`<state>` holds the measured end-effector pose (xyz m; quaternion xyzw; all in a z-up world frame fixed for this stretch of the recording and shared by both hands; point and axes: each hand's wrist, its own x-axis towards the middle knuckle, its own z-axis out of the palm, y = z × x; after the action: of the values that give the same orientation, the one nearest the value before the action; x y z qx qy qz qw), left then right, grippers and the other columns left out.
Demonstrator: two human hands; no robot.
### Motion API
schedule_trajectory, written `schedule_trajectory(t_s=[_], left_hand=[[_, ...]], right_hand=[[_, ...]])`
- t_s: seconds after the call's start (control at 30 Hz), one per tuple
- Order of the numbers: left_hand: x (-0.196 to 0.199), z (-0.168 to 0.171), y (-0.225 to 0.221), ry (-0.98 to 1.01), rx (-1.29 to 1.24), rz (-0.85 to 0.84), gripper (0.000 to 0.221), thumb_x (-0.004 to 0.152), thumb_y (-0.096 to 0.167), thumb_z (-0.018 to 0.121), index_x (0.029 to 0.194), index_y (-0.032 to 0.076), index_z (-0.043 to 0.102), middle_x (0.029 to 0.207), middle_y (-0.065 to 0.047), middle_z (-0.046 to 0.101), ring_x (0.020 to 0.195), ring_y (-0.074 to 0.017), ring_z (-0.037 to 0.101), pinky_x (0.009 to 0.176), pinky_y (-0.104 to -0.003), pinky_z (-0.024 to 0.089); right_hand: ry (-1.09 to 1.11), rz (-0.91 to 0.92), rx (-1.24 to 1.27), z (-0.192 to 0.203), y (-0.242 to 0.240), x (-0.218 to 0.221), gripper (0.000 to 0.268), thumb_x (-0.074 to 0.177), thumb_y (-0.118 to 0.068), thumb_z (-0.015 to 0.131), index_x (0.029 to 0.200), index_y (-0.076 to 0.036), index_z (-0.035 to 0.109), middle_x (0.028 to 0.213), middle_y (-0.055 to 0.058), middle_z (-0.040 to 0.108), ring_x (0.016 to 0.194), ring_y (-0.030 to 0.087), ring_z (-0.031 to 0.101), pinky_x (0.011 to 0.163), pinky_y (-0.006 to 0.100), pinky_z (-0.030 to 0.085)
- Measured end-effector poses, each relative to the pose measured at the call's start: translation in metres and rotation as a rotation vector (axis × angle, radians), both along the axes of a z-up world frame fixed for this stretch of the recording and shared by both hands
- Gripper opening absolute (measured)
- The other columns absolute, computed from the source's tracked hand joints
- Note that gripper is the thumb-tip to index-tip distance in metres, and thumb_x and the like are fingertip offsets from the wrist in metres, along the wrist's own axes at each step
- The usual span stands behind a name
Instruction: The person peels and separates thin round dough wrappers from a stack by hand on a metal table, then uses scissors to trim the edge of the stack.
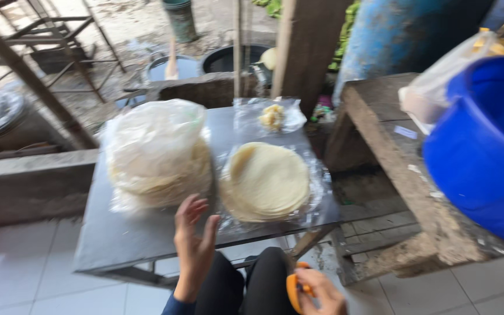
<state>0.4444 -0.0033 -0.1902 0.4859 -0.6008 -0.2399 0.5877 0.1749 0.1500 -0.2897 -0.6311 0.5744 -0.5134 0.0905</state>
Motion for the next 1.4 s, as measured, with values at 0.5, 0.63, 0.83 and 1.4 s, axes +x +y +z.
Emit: schedule_trajectory(t_s=[0.5,0.63,0.83,1.4], left_hand=[[0.097,0.029,0.004,-0.236,-0.129,0.136,0.046,0.089,0.009,0.073,0.132,0.006,0.058,0.116,-0.012,0.071,0.109,-0.0259,0.067,0.095,-0.036,0.051],[0.053,0.027,-0.044,-0.401,-0.180,-0.208,0.049,0.085,0.009,0.072,0.132,0.013,0.059,0.112,-0.004,0.076,0.105,-0.0273,0.067,0.096,-0.041,0.048],[-0.016,0.018,-0.075,-0.618,-0.280,-0.524,0.047,0.086,0.013,0.072,0.131,0.013,0.058,0.106,-0.003,0.075,0.104,-0.0254,0.067,0.098,-0.042,0.045],[-0.065,-0.010,-0.089,-0.429,-0.102,-0.492,0.027,0.095,0.017,0.065,0.122,0.014,0.065,0.088,-0.006,0.077,0.086,-0.0269,0.072,0.087,-0.043,0.050]], right_hand=[[0.458,0.607,-0.105,0.111,-0.174,0.186,0.024,0.083,-0.006,0.072,0.107,-0.007,0.074,0.114,0.015,0.072,0.107,0.036,0.066,0.093,0.045,0.051],[0.357,0.288,-0.099,0.113,-0.170,0.118,0.016,0.091,-0.008,0.072,0.107,-0.009,0.073,0.110,0.011,0.074,0.104,0.033,0.068,0.092,0.043,0.052],[0.433,0.131,0.092,0.135,-0.173,0.002,0.021,0.079,-0.007,0.074,0.100,-0.010,0.077,0.108,0.006,0.075,0.102,0.027,0.070,0.089,0.041,0.052],[0.433,0.355,0.265,0.144,-0.198,-0.026,0.020,0.075,-0.011,0.080,0.094,-0.009,0.076,0.098,0.004,0.073,0.095,0.025,0.068,0.086,0.039,0.051]])
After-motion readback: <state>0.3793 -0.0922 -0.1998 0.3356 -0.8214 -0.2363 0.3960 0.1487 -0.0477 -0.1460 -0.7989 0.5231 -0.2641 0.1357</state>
